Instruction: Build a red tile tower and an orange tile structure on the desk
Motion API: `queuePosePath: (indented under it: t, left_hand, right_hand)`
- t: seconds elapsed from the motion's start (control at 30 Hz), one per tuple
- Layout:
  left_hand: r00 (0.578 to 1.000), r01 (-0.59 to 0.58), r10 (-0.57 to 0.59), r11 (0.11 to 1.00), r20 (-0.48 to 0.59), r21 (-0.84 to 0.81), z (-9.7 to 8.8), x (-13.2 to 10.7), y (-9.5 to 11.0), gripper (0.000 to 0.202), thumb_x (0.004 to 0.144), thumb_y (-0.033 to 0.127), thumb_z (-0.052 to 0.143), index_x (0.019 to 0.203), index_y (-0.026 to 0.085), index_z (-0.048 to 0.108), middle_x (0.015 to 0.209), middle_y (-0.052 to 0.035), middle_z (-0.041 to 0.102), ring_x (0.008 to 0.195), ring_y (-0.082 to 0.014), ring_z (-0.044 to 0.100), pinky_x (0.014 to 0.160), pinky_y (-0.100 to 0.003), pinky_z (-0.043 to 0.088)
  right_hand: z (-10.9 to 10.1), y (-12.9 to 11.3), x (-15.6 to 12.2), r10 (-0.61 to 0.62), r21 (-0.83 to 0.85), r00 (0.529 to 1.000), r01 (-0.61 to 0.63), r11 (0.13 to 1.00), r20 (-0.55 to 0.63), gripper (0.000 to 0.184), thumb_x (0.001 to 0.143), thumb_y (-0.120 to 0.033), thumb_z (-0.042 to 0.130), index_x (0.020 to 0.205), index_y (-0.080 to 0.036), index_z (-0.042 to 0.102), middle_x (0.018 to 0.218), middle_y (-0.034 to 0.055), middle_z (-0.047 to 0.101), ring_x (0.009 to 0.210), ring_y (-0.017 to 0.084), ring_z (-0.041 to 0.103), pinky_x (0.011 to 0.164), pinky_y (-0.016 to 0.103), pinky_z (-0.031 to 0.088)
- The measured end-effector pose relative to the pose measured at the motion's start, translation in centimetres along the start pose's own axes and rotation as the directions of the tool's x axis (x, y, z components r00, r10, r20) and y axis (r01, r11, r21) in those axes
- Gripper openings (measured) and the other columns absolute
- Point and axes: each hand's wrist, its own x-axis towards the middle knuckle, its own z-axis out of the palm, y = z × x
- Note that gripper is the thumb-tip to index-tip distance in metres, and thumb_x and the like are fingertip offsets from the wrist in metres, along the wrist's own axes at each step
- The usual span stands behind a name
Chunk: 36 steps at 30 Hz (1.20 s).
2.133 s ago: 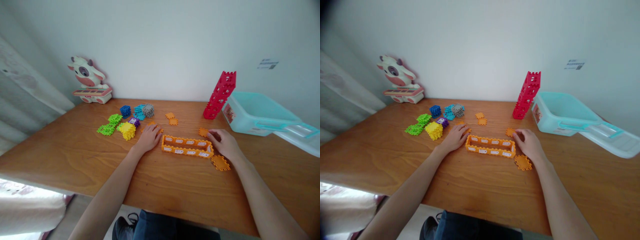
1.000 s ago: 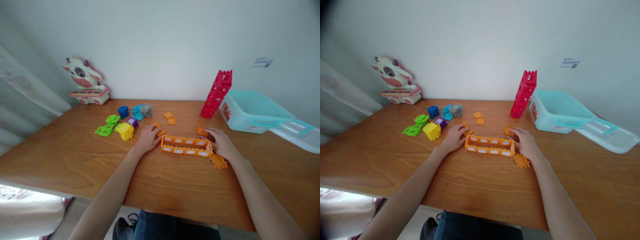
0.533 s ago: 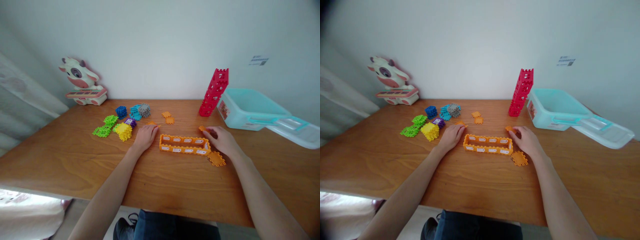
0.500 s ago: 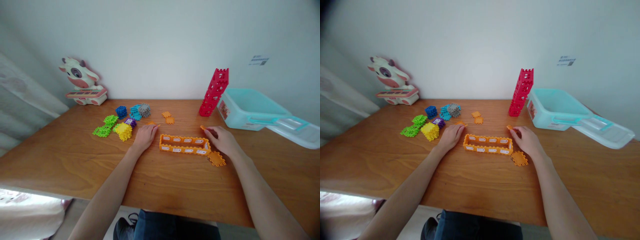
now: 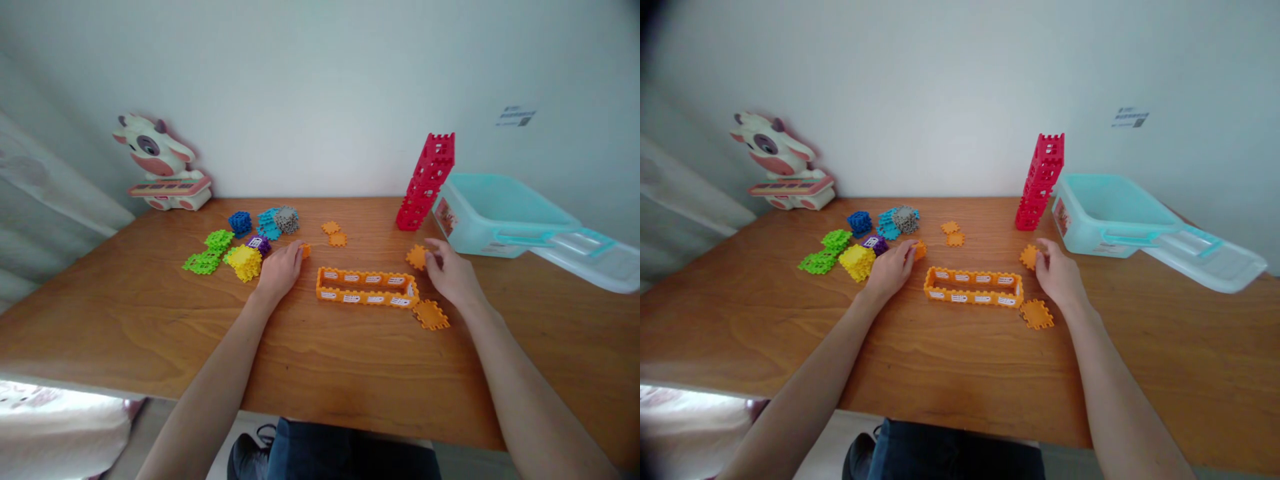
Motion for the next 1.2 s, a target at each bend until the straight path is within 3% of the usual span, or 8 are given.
queuePosePath:
  t: [0.2, 0.33, 0.43, 0.53, 0.73, 0.9, 1.07, 1.2]
  left_hand:
    - [0.996, 0.083, -0.085, 0.993, -0.014, -0.086, 0.6, 0.1, -1.0, 0.031, 0.101, 0.025, 0.045, 0.128, 0.016, 0.058, 0.121, -0.0158, 0.072, 0.111, -0.0288, 0.07, 0.099, -0.043, 0.055]
    - [0.995, -0.054, 0.033, 0.971, -0.093, -0.231, 0.2, 0.2, -0.7, 0.032, 0.104, 0.035, 0.042, 0.119, 0.017, 0.063, 0.124, -0.0152, 0.069, 0.123, -0.0286, 0.061, 0.112, -0.047, 0.046]
    - [0.978, -0.185, 0.21, 0.862, 0.0, -0.471, -0.5, -0.3, 0.2, 0.04, 0.106, 0.041, 0.035, 0.128, 0.019, 0.06, 0.128, -0.0117, 0.068, 0.12, -0.0238, 0.063, 0.11, -0.042, 0.049]
    - [0.921, -0.227, 0.368, 0.779, 0.132, -0.585, -0.7, -0.9, 0.9, 0.05, 0.099, 0.052, 0.051, 0.138, 0.021, 0.055, 0.135, -0.0115, 0.066, 0.122, -0.0258, 0.064, 0.107, -0.041, 0.051]
    - [0.911, -0.218, 0.371, 0.807, 0.183, -0.549, 0.5, -1.6, 1.5, 0.072, 0.081, 0.063, 0.073, 0.138, 0.021, 0.058, 0.137, -0.012, 0.066, 0.125, -0.0298, 0.064, 0.109, -0.043, 0.05]
    - [0.912, -0.207, 0.362, 0.813, 0.193, -0.545, 0.6, -1.5, 1.9, 0.069, 0.079, 0.064, 0.076, 0.133, 0.023, 0.062, 0.13, -0.0099, 0.071, 0.117, -0.0282, 0.068, 0.104, -0.041, 0.052]
    - [0.897, -0.214, 0.394, 0.784, 0.201, -0.583, 0.3, -1.5, 2.4, 0.073, 0.074, 0.065, 0.081, 0.131, 0.022, 0.064, 0.125, -0.0111, 0.071, 0.113, -0.0282, 0.068, 0.1, -0.041, 0.053]
    - [0.883, -0.223, 0.428, 0.744, 0.194, -0.63, 0.0, -1.4, 2.9, 0.073, 0.072, 0.063, 0.083, 0.129, 0.021, 0.066, 0.123, -0.0113, 0.072, 0.11, -0.0281, 0.069, 0.097, -0.039, 0.053]
  right_hand:
    - [0.6, 0.5, -0.2, -0.017, -0.072, 0.998, 0.021, 0.997, 0.054, 0.044, 0.093, -0.035, 0.051, 0.126, -0.01, 0.068, 0.114, 0.0222, 0.072, 0.097, 0.034, 0.071, 0.091, 0.049, 0.056]
    - [0.7, 0.9, -0.2, -0.069, -0.102, 0.993, 0.078, 0.992, 0.094, 0.057, 0.091, -0.056, 0.059, 0.122, -0.009, 0.07, 0.114, 0.0241, 0.069, 0.102, 0.037, 0.069, 0.095, 0.051, 0.055]
    - [0.7, 1.2, -0.1, -0.143, -0.103, 0.982, 0.155, 0.983, 0.12, 0.052, 0.091, -0.058, 0.059, 0.112, -0.013, 0.074, 0.109, 0.0208, 0.073, 0.101, 0.038, 0.069, 0.095, 0.053, 0.054]
    - [0.6, 1.3, 0.0, -0.127, -0.081, 0.987, 0.135, 0.988, 0.104, 0.044, 0.091, -0.056, 0.06, 0.106, -0.017, 0.075, 0.105, 0.0173, 0.076, 0.095, 0.035, 0.071, 0.087, 0.051, 0.057]
    - [0.4, 0.8, 0.0, 0.015, 0.006, 0.999, -0.015, 1.0, 0.04, 0.043, 0.082, -0.057, 0.07, 0.101, -0.019, 0.074, 0.099, 0.0141, 0.079, 0.086, 0.034, 0.073, 0.081, 0.049, 0.059]
    - [-1.2, -2.4, -0.3, 0.041, 0.226, 0.99, -0.009, 0.974, -0.134, 0.045, 0.083, -0.06, 0.071, 0.105, -0.021, 0.072, 0.104, 0.0121, 0.078, 0.088, 0.029, 0.074, 0.087, 0.047, 0.06]
    - [-3.2, -8.5, -1.9, -0.274, 0.304, 0.937, 0.332, 0.893, -0.218, 0.028, 0.092, -0.046, 0.068, 0.111, -0.026, 0.07, 0.12, 0.0099, 0.074, 0.11, 0.029, 0.07, 0.104, 0.05, 0.055]
    - [-3.0, -12.2, -3.8, -0.503, 0.344, 0.862, 0.493, 0.799, -0.066, 0.026, 0.095, -0.039, 0.065, 0.119, -0.028, 0.07, 0.127, 0.009, 0.072, 0.113, 0.029, 0.071, 0.1, 0.051, 0.059]
